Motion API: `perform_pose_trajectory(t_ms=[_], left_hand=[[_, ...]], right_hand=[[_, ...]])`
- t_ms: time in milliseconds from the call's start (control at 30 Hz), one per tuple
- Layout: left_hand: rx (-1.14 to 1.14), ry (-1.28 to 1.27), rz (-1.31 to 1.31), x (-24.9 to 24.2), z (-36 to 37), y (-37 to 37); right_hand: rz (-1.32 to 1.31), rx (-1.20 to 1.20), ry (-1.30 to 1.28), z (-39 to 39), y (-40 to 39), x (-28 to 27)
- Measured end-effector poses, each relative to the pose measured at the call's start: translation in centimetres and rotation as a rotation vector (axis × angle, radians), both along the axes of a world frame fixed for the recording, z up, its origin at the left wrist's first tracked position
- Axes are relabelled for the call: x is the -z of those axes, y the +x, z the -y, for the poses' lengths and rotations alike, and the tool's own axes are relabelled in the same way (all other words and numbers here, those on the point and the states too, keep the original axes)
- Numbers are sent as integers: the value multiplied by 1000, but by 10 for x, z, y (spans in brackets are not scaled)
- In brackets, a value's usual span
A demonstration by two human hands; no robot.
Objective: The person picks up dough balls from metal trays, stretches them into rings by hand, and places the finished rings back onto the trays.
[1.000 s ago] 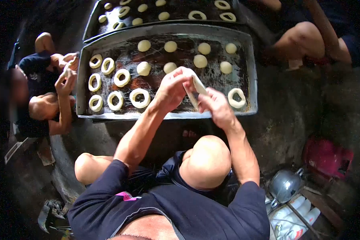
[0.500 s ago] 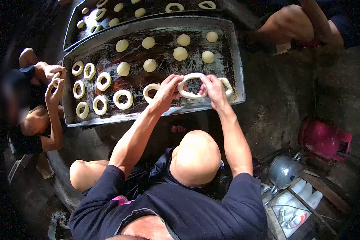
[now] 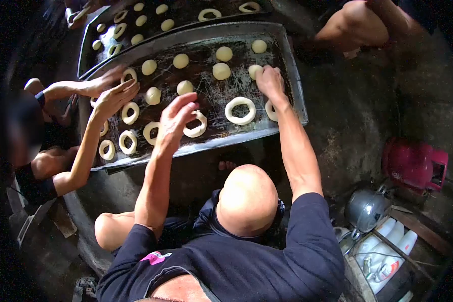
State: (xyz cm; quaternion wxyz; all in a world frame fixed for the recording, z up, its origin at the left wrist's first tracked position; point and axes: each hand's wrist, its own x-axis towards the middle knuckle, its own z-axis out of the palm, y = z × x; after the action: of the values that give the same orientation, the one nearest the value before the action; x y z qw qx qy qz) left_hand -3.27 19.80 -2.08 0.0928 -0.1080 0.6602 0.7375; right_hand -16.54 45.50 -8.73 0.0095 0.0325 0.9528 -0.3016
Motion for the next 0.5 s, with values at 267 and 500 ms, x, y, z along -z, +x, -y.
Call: perform_pose_trajectory(t_ms=[267, 500], left_hand=[[119, -47, 21, 19, -27, -14], [87, 2, -51, 12, -21, -16]], right_hand=[[303, -105, -808, 61, 64, -40], [358, -194, -1097, 84, 94, -70]])
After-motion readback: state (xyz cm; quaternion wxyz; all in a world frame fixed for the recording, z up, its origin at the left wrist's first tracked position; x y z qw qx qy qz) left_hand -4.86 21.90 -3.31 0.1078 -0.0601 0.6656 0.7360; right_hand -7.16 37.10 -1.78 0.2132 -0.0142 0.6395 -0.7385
